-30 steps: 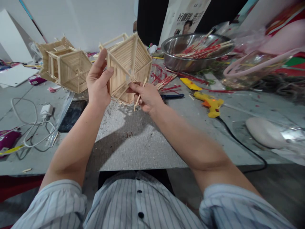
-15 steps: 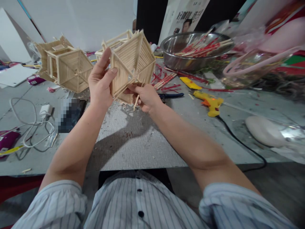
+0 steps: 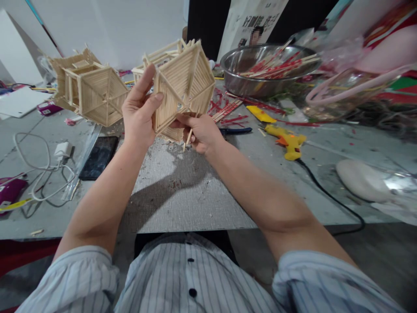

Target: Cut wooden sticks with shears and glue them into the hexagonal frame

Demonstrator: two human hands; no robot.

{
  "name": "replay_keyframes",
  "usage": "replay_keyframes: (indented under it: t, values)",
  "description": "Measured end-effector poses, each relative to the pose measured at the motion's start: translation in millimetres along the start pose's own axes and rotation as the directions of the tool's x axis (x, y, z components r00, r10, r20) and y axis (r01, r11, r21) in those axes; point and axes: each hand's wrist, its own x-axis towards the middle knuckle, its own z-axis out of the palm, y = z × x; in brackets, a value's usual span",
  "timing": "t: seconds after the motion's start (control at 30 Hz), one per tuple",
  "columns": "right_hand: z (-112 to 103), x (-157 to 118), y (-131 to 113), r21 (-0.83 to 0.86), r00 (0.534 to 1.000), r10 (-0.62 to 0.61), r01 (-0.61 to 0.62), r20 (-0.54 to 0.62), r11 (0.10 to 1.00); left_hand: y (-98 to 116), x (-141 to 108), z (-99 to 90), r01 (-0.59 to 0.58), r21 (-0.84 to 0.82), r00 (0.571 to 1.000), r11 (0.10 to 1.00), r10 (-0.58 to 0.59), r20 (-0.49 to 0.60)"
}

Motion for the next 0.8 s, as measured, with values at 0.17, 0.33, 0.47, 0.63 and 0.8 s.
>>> replay_keyframes:
  t: [0.17, 0.33, 0.47, 0.63, 0.8]
  values:
    - [0.1, -1.0, -1.1, 0.020, 1.000, 0.023, -0.023, 0.002, 1.000, -0.6, 0.2, -0.5, 0.007, 0.028, 1.000, 1.000, -0.007, -0.015]
    - [-1.1, 0.9, 1.5, 0.025, 1.000, 0.016, -0.016, -0.010, 1.000, -0.3, -0.5, 0.5, 0.040, 0.089, 0.999, 0.995, -0.036, -0.040]
    - [-2.2, 3.4, 3.9, -0.017, 1.000, -0.001, 0.000, -0.030, 1.000, 0.4, -1.7, 1.9, 0.047, 0.091, 0.998, 0.995, -0.043, -0.037]
    - [-1.7, 2.8, 3.1, -0.022, 0.999, 0.009, -0.010, -0.049, 1.000, 0.7, -2.0, 2.6, 0.084, 0.117, 0.995, 0.990, -0.078, -0.055]
    - [-0.9, 2.8, 3.4, -0.017, 0.999, -0.003, 0.002, -0.043, 1.000, 1.3, -2.4, 2.1, 0.061, 0.111, 0.998, 0.992, -0.059, -0.028]
